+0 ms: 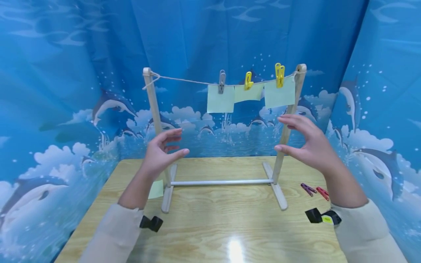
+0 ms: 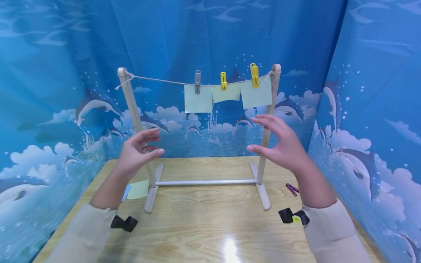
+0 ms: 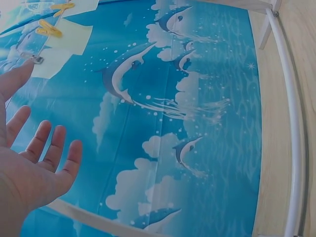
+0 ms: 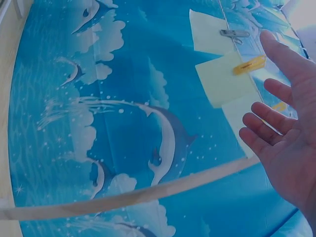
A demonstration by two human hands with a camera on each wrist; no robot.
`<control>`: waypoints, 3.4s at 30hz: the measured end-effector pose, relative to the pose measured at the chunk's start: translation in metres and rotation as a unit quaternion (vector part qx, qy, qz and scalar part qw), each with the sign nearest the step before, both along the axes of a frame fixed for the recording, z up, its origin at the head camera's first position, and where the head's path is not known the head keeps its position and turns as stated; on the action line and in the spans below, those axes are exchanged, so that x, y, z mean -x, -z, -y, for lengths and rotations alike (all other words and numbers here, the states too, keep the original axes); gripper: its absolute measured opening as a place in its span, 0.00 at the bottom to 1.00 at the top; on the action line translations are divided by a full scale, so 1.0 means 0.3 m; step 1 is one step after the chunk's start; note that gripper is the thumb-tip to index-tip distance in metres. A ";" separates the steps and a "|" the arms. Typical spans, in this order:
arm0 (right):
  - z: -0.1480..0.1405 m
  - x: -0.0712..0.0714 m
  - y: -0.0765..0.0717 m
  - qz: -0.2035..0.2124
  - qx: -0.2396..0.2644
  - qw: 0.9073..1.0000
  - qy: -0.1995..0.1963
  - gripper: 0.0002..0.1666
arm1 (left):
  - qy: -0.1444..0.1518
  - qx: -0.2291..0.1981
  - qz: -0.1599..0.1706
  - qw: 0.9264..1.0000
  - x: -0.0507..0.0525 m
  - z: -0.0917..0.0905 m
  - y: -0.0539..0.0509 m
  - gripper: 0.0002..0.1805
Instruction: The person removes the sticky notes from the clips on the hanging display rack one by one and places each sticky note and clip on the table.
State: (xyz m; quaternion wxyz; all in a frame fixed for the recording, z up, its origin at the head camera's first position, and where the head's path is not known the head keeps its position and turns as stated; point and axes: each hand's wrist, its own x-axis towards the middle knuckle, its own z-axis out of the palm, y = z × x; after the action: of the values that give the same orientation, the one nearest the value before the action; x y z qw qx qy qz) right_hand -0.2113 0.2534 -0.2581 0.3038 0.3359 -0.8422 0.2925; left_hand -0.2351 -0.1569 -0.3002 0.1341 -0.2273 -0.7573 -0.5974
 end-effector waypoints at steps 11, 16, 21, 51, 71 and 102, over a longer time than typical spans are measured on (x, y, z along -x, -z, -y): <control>0.068 0.024 -0.065 -0.006 -0.003 1.000 -0.023 0.39 | 0.004 0.018 -0.014 1.000 0.031 -0.055 -0.032 0.32; 0.095 0.035 -0.099 -0.024 -0.003 0.999 -0.040 0.37 | 0.001 0.020 -0.008 1.000 0.051 -0.072 -0.037 0.32; 0.121 0.042 -0.137 -0.029 -0.001 0.998 -0.052 0.34 | -0.002 0.016 0.000 1.000 0.065 -0.087 -0.052 0.32; 0.291 0.118 -0.336 0.042 0.010 0.998 -0.051 0.30 | -0.012 -0.037 0.065 0.997 0.169 -0.190 -0.127 0.32; 0.383 0.177 -0.443 0.083 -0.015 0.996 0.004 0.30 | 0.087 -0.149 0.081 0.982 0.219 -0.266 -0.165 0.30; 0.429 0.268 -0.540 0.170 -0.075 0.981 0.048 0.33 | 0.028 -0.212 0.104 0.971 0.257 -0.334 -0.169 0.15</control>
State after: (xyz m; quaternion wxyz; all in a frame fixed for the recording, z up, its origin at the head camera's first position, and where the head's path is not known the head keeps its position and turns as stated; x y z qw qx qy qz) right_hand -0.2918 0.1248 -0.0961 0.1438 0.2622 -0.9163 0.2665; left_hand -0.3122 -0.0568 -0.2493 0.0831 -0.1516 -0.6166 -0.7681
